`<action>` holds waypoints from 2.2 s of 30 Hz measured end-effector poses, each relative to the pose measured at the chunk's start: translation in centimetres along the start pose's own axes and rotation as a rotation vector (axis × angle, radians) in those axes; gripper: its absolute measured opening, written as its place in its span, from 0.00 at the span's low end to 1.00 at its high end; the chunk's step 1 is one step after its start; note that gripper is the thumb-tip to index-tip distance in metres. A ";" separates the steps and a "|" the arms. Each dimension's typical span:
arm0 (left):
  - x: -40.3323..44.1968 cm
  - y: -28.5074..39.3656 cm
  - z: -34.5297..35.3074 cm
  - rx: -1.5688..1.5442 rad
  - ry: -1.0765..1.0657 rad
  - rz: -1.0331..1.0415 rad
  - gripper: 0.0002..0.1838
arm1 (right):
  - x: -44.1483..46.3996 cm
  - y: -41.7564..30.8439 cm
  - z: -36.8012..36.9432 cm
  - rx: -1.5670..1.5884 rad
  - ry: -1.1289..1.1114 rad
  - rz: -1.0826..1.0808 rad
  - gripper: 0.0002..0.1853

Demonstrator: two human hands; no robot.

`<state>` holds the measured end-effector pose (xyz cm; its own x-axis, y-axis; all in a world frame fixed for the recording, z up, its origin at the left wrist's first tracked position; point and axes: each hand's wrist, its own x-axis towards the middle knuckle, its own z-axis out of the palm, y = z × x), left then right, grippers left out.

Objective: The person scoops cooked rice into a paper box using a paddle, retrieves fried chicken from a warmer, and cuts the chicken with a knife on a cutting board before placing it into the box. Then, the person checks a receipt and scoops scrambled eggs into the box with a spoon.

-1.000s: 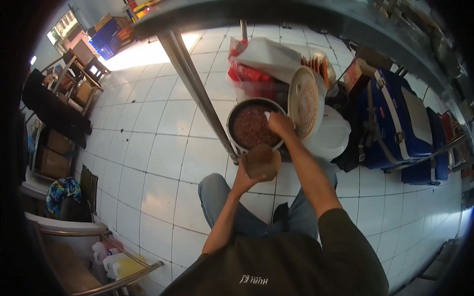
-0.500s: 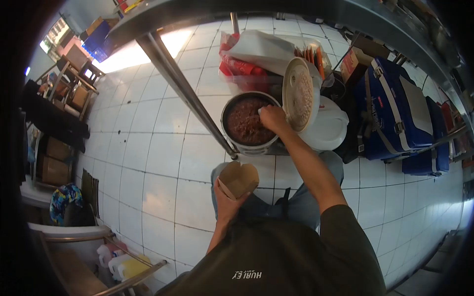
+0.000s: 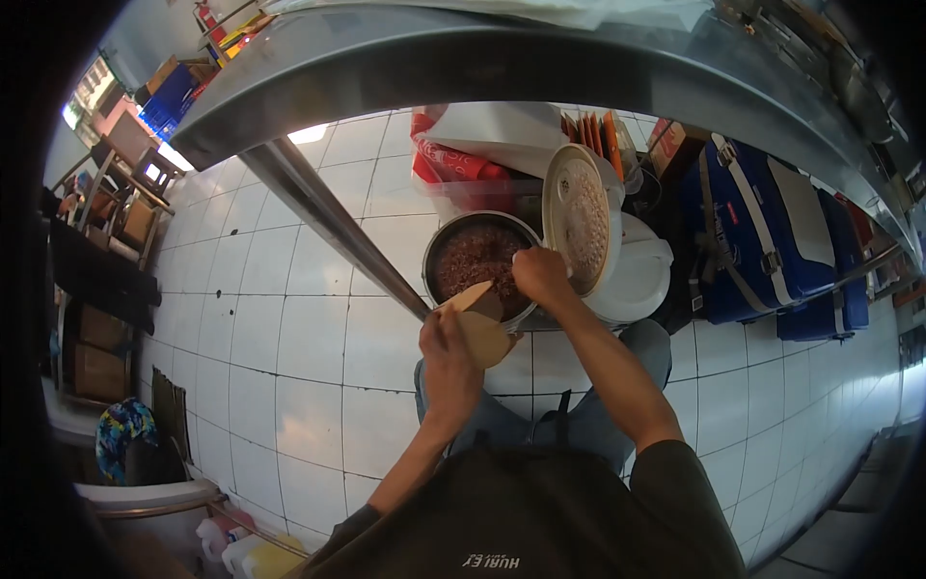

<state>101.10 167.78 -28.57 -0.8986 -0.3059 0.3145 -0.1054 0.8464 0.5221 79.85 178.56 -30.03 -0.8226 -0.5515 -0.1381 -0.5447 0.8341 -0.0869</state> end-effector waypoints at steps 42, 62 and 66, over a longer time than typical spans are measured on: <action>-1.0 -2.4 3.4 -0.554 0.090 -0.372 0.59 | -5.1 1.7 -0.5 1.016 0.102 0.070 0.16; -8.8 -8.4 5.5 -0.909 0.158 -0.357 0.64 | 5.2 0.2 3.7 -0.013 0.007 -0.061 0.09; -8.8 -8.7 5.3 -0.945 0.178 -0.406 0.63 | 3.3 1.3 4.6 0.111 -0.142 -0.022 0.12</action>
<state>107.72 165.43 -40.05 -0.7861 -0.6161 0.0487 0.0598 0.0026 0.9982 77.23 177.84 -35.17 -0.7748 -0.5705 -0.2724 -0.5346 0.8213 -0.1992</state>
